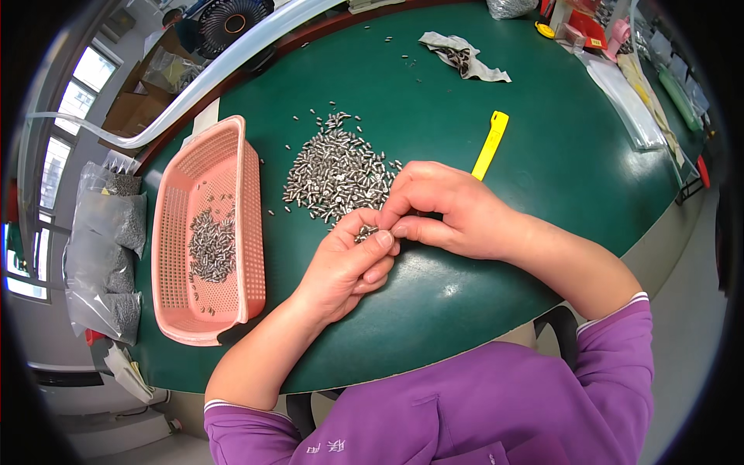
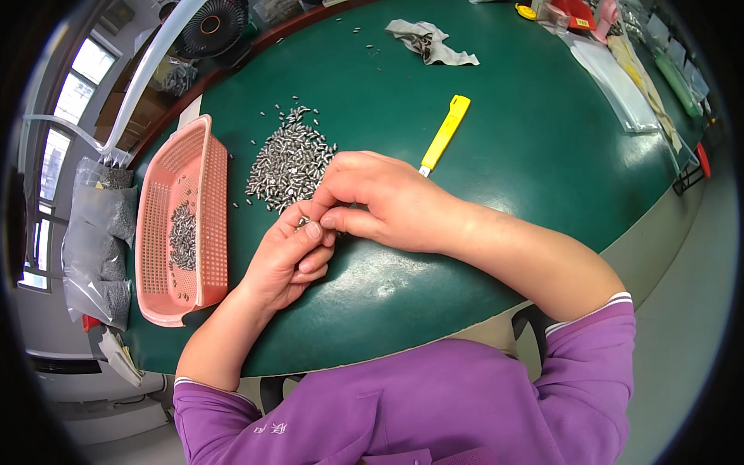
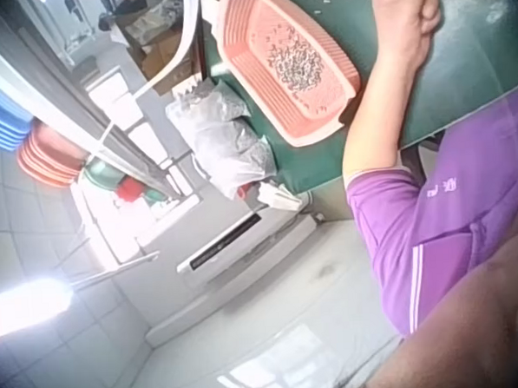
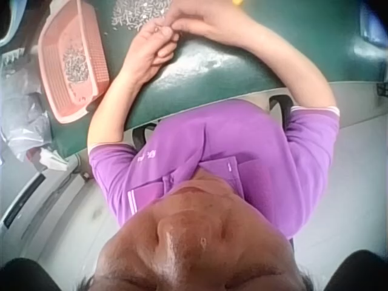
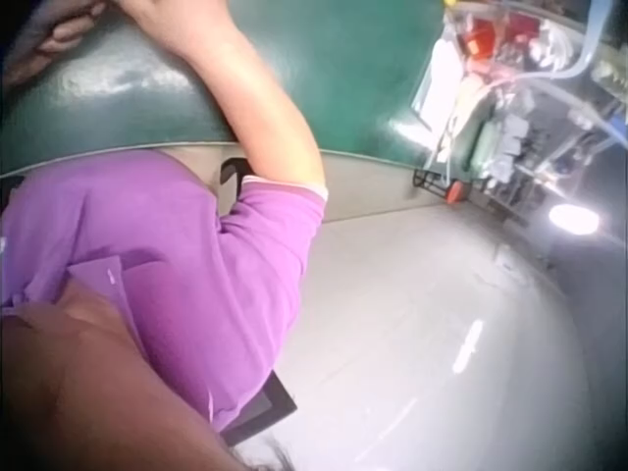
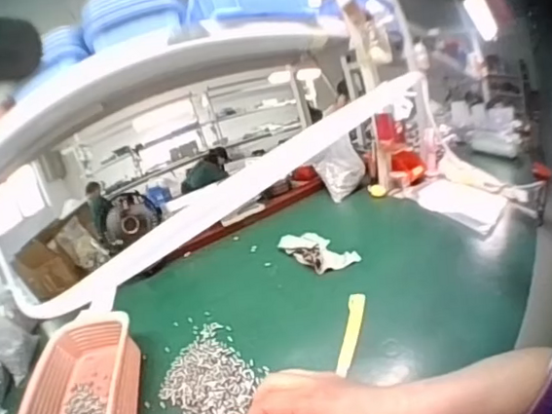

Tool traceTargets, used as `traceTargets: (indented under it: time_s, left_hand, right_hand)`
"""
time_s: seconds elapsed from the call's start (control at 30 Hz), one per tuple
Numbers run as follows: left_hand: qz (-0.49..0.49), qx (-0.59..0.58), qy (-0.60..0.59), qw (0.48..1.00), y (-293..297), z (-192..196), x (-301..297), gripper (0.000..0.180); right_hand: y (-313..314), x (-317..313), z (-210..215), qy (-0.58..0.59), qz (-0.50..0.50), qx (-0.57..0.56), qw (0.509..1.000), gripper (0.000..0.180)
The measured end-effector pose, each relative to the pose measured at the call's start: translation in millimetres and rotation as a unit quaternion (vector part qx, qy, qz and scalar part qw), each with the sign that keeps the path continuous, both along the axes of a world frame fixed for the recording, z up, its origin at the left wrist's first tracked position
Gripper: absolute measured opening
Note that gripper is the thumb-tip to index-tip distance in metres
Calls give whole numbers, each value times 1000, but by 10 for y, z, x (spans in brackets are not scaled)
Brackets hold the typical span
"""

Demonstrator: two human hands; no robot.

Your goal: Sorting and inspecting small metal hardware components on a workbench.

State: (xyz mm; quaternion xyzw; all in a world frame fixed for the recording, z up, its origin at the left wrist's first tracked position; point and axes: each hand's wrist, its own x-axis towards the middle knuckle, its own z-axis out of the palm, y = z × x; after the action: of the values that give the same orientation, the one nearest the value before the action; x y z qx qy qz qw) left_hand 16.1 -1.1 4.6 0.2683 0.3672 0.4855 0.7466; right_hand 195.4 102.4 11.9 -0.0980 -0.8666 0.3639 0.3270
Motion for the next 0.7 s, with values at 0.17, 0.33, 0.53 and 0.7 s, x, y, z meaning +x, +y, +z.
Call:
traceTargets:
  time_s: [0.17, 0.33, 0.53, 0.7]
  left_hand:
    - [3, 0, -2, 1000, 18, 26, 7, 9]
    - [-1, -8, -22, 1000, 11, 48, -11, 14]
    - [4, -12, -26, 1000, 11, 53, -21, 23]
    - [12, -9, -32, 999, 3, 51, -11, 26]
  right_hand:
    - [28, 6, -6, -2, -47, 17, 999, 16]
    - [121, 55, -118, -69, -172, 92, 978, 21]
    - [162, 70, -220, -98, -188, 135, 968, 26]
    - [131, 70, -149, -124, -185, 142, 965, 20]
